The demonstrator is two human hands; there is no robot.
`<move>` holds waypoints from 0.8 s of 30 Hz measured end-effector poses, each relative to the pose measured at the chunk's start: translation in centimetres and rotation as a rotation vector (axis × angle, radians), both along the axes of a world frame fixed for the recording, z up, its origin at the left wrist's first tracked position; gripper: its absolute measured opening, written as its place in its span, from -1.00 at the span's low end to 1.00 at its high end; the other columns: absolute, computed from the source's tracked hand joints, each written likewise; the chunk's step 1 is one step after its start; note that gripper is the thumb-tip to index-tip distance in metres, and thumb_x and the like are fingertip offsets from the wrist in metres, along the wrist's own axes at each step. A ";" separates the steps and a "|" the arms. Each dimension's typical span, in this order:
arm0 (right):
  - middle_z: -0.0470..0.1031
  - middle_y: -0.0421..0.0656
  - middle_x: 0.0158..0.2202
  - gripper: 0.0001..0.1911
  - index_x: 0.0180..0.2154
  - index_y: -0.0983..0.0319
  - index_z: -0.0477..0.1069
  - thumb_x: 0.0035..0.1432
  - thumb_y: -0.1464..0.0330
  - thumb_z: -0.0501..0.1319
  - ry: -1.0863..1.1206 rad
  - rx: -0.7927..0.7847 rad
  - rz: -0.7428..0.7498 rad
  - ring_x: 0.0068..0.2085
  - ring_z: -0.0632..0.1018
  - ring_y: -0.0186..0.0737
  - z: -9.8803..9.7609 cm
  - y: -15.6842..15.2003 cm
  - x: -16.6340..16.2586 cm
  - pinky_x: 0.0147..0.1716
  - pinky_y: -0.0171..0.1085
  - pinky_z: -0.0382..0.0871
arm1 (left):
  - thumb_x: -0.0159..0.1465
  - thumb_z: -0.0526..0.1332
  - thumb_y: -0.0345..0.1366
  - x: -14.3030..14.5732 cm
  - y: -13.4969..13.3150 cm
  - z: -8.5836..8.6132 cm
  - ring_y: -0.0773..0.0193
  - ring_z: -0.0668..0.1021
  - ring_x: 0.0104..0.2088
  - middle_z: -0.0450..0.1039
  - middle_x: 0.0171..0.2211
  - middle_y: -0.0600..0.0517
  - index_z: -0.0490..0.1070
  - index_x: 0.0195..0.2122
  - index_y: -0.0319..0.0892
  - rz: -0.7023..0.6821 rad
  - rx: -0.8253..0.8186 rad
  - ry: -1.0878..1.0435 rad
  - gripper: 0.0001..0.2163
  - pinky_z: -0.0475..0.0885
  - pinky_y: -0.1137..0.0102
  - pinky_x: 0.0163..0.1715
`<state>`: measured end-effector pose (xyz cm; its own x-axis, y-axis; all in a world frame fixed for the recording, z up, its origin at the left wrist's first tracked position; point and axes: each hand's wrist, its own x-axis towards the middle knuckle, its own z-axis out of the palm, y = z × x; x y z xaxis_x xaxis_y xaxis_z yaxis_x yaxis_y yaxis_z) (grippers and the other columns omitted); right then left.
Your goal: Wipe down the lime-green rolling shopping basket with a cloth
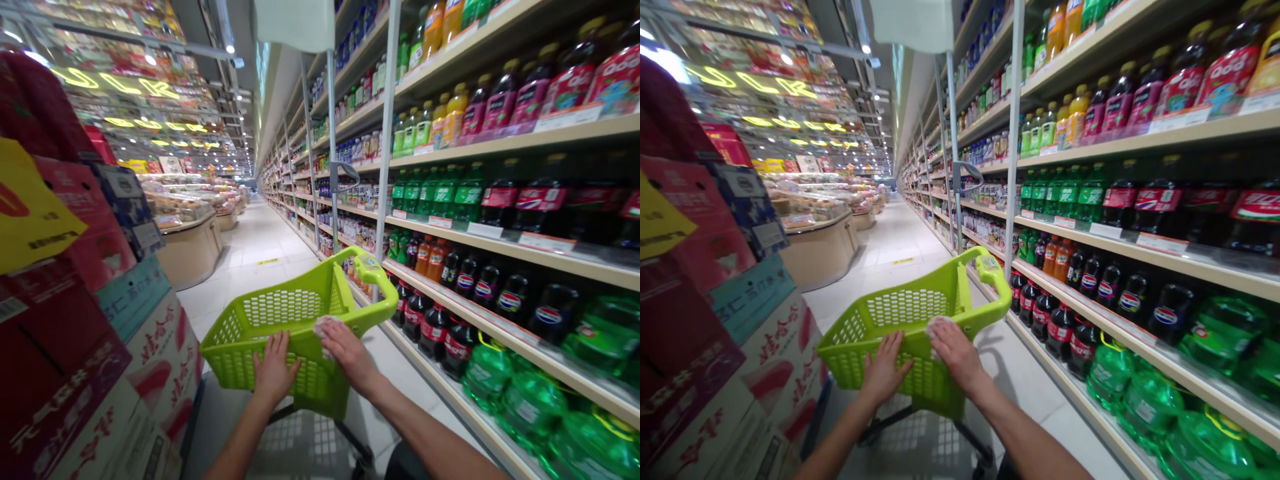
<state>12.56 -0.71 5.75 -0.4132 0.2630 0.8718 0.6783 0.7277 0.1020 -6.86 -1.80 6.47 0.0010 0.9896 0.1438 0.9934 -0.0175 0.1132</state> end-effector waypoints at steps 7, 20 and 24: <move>0.34 -0.01 0.03 -0.66 -0.09 0.27 0.34 0.12 0.57 -0.02 0.113 -0.022 -0.155 0.18 0.17 -0.17 0.8 0.3 0.5 0.09 0.01 0.15 | 0.14 0.02 -0.28 0.7 -1.2 -0.7 0.03 0.00 0.22 -0.09 0.24 -0.06 -0.09 0.21 -0.17 0.012 0.030 0.048 -0.42 0.00 -0.08 0.08; 0.30 -0.02 0.07 -0.60 -0.03 0.20 0.30 0.12 0.58 -0.02 0.219 0.034 -0.144 0.16 0.21 -0.12 0.7 -2.0 6.7 0.06 0.09 0.17 | 0.08 0.03 -0.31 2.3 -1.8 -0.7 0.06 0.05 0.20 -0.04 0.23 0.00 -0.09 0.21 -0.12 -0.046 0.047 0.050 -0.38 -0.01 -0.03 0.10; 0.43 -0.08 -0.05 -0.68 -0.11 0.15 0.37 0.16 0.52 -0.01 0.021 -0.049 -0.128 0.07 0.34 -0.21 -6.4 -2.4 6.7 -0.05 -0.08 0.37 | 0.07 0.00 -0.36 3.6 -1.7 -0.9 0.06 0.06 0.20 -0.04 0.23 0.03 -0.09 0.21 -0.11 -0.075 0.071 0.028 -0.37 -0.04 -0.05 0.10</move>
